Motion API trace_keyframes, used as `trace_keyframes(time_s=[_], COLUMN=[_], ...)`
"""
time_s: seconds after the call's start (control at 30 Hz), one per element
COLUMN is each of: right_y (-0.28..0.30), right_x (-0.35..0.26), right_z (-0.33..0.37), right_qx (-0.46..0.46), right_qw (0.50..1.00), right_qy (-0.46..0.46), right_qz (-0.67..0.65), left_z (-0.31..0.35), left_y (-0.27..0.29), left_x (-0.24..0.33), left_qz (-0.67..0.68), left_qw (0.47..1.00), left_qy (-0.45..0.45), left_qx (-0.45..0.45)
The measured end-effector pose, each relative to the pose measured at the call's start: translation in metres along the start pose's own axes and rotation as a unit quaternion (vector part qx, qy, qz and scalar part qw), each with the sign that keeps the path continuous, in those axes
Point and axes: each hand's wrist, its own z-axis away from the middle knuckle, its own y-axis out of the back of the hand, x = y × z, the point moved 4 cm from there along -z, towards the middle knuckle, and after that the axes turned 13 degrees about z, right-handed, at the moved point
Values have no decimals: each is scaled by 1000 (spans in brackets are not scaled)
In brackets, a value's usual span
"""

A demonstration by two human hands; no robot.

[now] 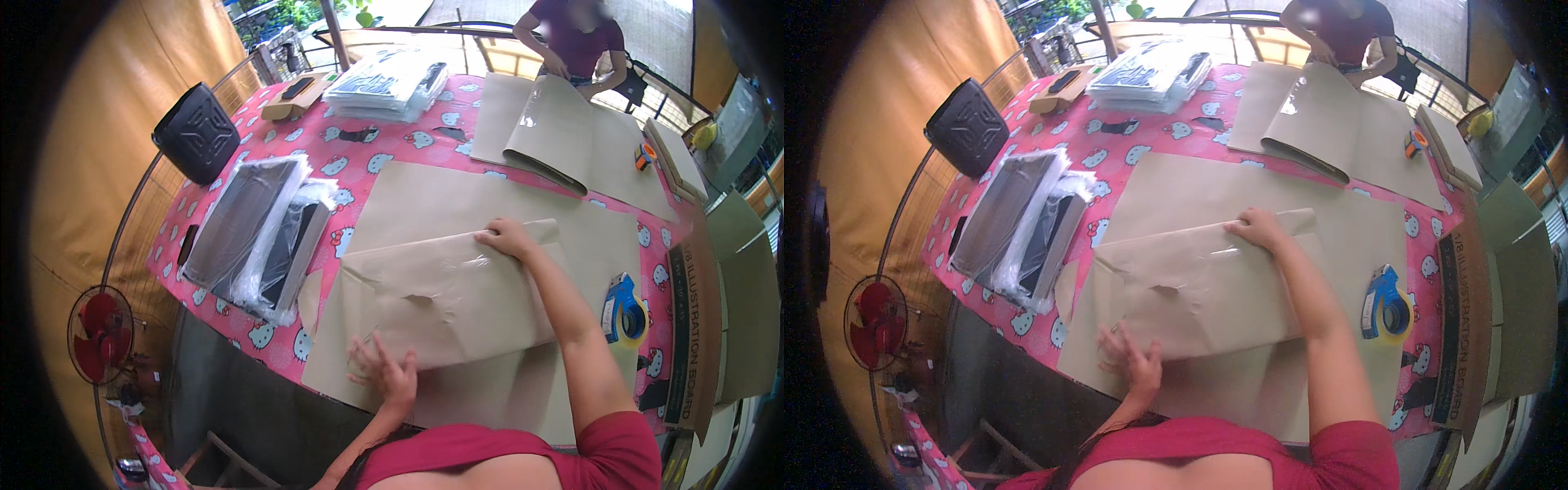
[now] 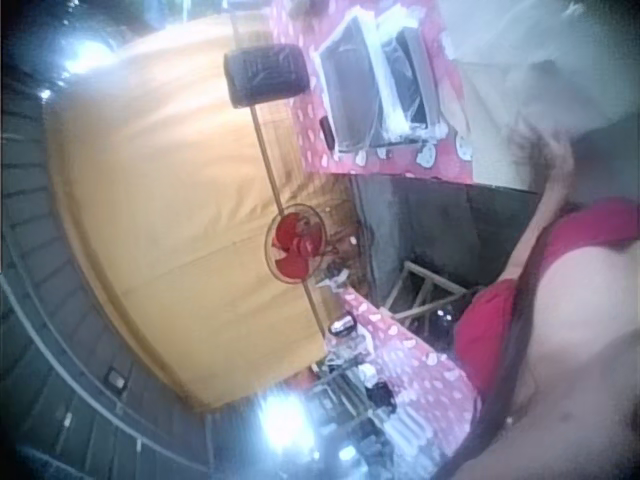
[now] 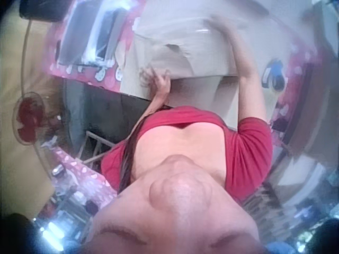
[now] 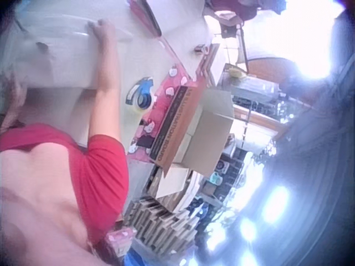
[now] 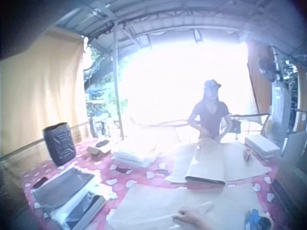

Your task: The person wraps several flat rectangular items in brown paper and clear tape, folding the edges around the objects and securing them, then places the finished packages into a large cardboard box.

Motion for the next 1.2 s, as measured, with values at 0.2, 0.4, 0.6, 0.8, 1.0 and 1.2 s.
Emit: trace_keyframes(time_s=[0.2, 0.4, 0.6, 0.8, 1.0, 1.2], right_y=[16, -13, -15, -17, -22, -21], right_x=[31, 16, 39, 11, 15, 20], right_z=[111, 179, 293, 379, 364, 365], right_qx=[18, 143, 93, 139, 223, 177], right_qw=[981, 968, 949, 984, 969, 964], right_qy=[-193, -208, -85, -54, -75, -112], right_qz=[-20, -7, -290, -93, 76, 166], left_z=[-129, -176, -29, 28, 111, 126], left_y=[-13, -76, -77, -26, -2, -27], left_x=[13, 96, 133, 129, 133, 99], left_qz=[-88, -93, -127, -75, -86, -55], left_qw=[976, 945, 865, 785, 777, 846], left_qy=[-122, -237, -350, -381, -447, -436], left_qx=[-157, -204, -337, -483, -436, -303])
